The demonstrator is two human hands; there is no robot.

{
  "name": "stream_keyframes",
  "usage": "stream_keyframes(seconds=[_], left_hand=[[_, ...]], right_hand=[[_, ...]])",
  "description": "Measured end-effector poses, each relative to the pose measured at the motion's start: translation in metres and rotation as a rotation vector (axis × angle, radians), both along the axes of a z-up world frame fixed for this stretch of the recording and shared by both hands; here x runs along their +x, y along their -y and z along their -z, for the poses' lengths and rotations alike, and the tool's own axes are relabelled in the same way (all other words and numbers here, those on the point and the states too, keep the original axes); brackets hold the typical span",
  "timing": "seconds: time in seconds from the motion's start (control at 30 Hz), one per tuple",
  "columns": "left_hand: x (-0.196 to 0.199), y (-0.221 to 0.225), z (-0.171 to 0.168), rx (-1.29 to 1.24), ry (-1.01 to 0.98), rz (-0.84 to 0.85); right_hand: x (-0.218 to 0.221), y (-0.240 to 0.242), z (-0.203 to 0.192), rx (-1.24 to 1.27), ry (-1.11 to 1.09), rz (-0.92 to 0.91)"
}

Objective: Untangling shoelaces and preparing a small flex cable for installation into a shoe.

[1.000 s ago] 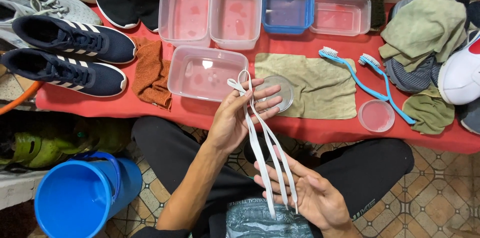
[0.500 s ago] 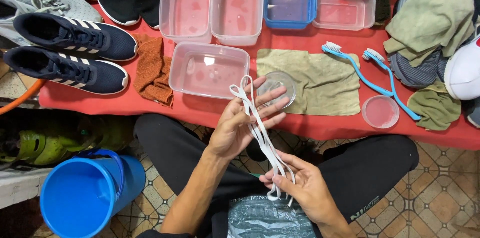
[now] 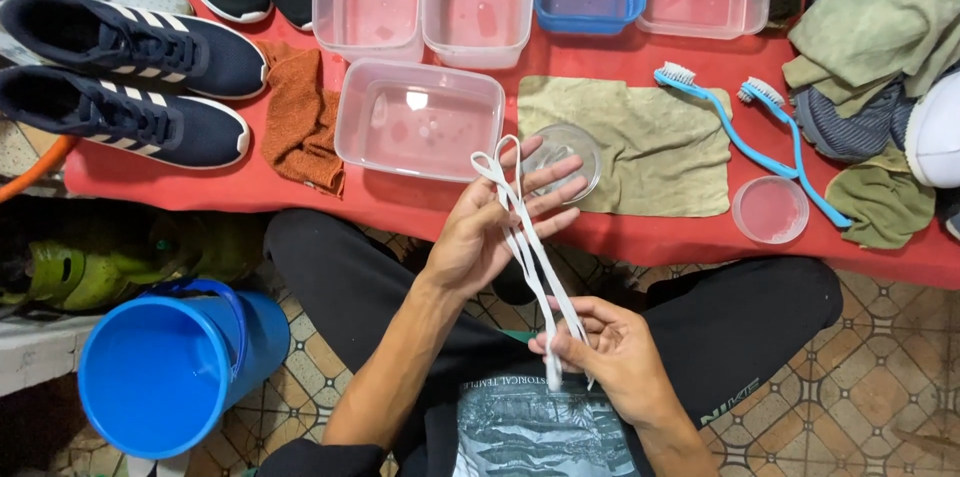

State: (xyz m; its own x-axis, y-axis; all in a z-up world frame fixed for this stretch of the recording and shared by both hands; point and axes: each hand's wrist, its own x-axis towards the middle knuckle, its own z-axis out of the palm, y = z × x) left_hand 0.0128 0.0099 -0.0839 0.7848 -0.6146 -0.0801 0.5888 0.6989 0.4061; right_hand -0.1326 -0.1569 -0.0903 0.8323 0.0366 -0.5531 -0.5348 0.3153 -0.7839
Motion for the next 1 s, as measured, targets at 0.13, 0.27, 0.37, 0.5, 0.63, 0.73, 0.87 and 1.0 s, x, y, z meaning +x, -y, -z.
stream_keyframes(seconds=[0.13,0.27,0.37,0.5,0.63,0.73,0.87,1.0], left_hand=[[0.004,-0.001,-0.003,0.010,-0.050,-0.034],[0.006,-0.002,-0.005,-0.013,-0.096,-0.055],[0.007,-0.003,-0.009,-0.029,-0.128,-0.062],[0.008,-0.005,-0.013,-0.075,-0.164,-0.024],[0.005,-0.003,-0.021,-0.063,-0.138,0.016],[-0.001,0.000,-0.020,-0.096,-0.075,0.041],[-0.006,0.004,-0.028,-0.070,-0.106,0.100],[-0.011,0.008,-0.022,-0.078,-0.102,0.160]], right_hand=[[-0.001,0.002,-0.001,0.089,0.000,0.008],[-0.002,0.007,-0.003,0.224,0.079,0.005],[-0.004,0.012,0.000,0.255,0.065,-0.008],[-0.007,0.015,0.006,0.239,0.053,-0.005],[-0.009,0.015,0.014,0.254,0.075,-0.003],[-0.003,0.007,0.005,0.238,0.097,-0.074],[0.003,0.002,0.004,0.195,0.121,-0.146],[0.007,-0.001,0.007,0.027,0.192,-0.208]])
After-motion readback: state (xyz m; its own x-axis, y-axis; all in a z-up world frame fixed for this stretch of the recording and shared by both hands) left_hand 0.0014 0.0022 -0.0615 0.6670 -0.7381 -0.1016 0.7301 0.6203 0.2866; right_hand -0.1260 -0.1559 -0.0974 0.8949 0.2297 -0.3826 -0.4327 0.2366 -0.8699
